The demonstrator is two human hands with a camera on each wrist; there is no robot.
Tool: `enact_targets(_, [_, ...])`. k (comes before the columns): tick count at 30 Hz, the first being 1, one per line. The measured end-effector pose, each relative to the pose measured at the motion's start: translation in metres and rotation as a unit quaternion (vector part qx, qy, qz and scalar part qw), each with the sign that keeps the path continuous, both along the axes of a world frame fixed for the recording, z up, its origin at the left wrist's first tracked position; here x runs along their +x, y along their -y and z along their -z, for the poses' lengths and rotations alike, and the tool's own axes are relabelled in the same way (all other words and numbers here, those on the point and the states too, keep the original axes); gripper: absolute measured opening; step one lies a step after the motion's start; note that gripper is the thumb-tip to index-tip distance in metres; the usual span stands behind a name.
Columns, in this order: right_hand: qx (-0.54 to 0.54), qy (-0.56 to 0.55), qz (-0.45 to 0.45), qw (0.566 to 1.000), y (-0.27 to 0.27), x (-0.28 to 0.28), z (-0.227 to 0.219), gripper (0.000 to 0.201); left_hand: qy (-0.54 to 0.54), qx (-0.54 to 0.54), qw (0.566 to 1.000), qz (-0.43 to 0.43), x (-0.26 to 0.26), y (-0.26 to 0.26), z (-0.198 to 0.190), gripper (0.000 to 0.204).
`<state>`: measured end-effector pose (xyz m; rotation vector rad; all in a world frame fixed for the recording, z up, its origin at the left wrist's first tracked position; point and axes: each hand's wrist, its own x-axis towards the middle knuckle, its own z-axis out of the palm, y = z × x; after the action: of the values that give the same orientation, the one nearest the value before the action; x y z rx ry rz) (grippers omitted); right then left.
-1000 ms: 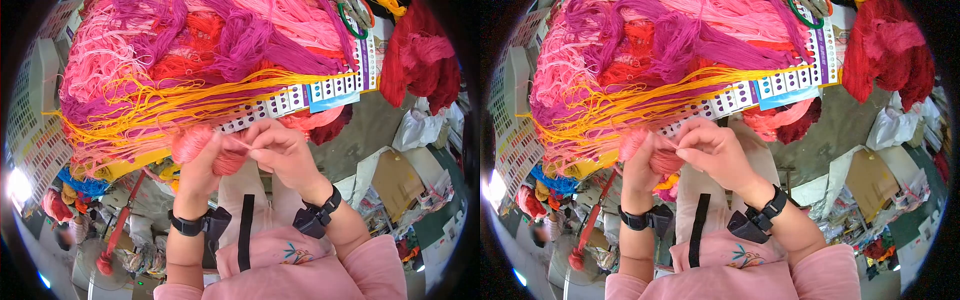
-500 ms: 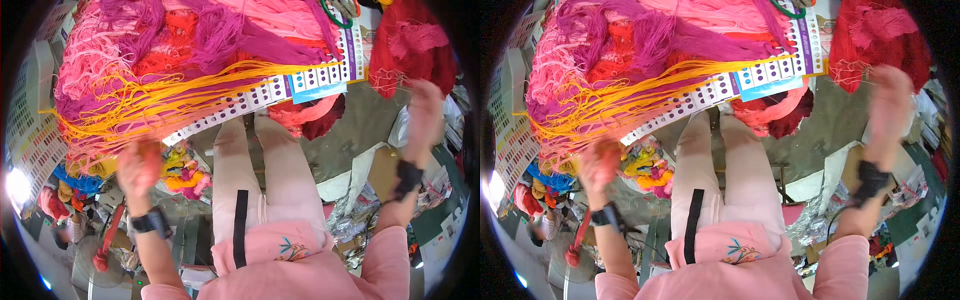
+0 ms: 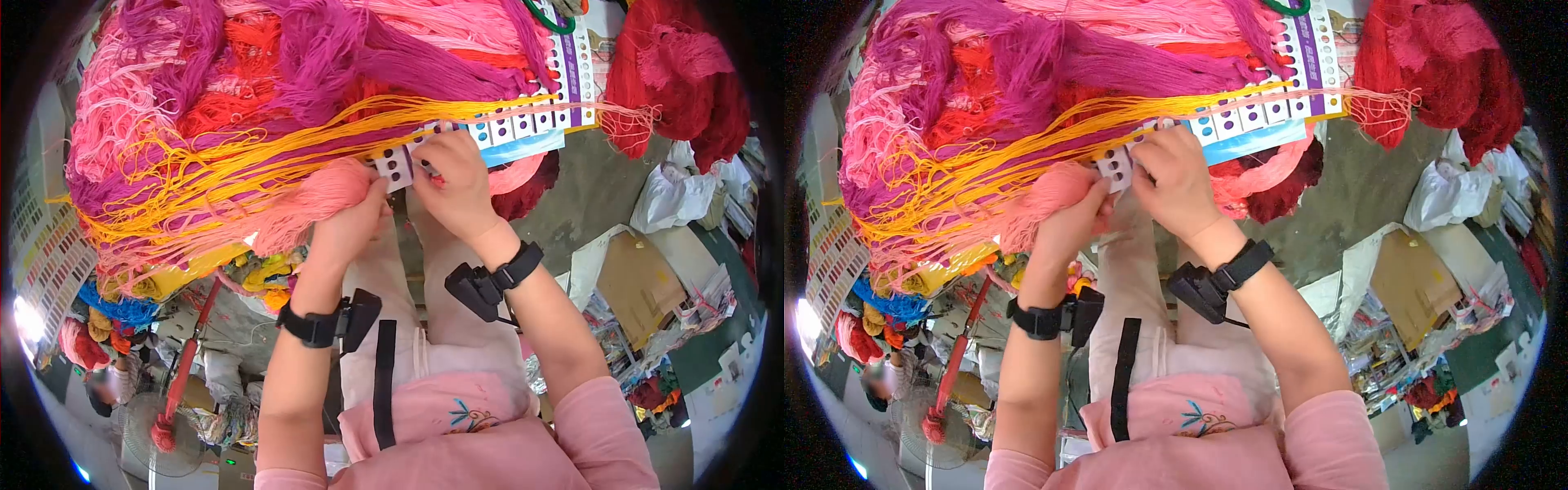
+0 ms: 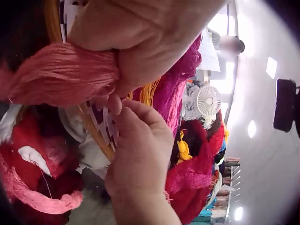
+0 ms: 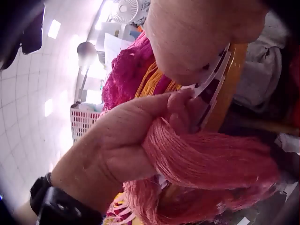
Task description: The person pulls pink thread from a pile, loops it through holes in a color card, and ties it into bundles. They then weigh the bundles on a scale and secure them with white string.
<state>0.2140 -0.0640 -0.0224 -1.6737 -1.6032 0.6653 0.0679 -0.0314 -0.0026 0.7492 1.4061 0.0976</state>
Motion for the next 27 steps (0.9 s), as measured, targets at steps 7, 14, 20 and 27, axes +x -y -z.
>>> enact_targets(7, [-0.001,-0.031,-0.081,0.996,0.007,-0.003,-0.002,0.03,0.129,-0.019,0.985,-0.114,0.007,-0.001,0.001,0.011])
enact_targets(14, [-0.004,-0.08,-0.026,0.996,0.003,-0.004,-0.007,0.02,0.123,0.002,0.975,-0.186,-0.015,-0.014,-0.017,0.015])
enact_targets(20, [-0.122,-0.285,0.041,0.95,0.006,-0.002,-0.004,0.017,0.283,-0.154,0.942,-0.093,-0.009,-0.022,-0.015,0.019])
enact_targets(27, [-0.071,-0.02,-0.044,0.996,0.001,-0.009,-0.003,0.042,0.116,0.051,0.989,-0.07,-0.087,-0.052,-0.067,0.028])
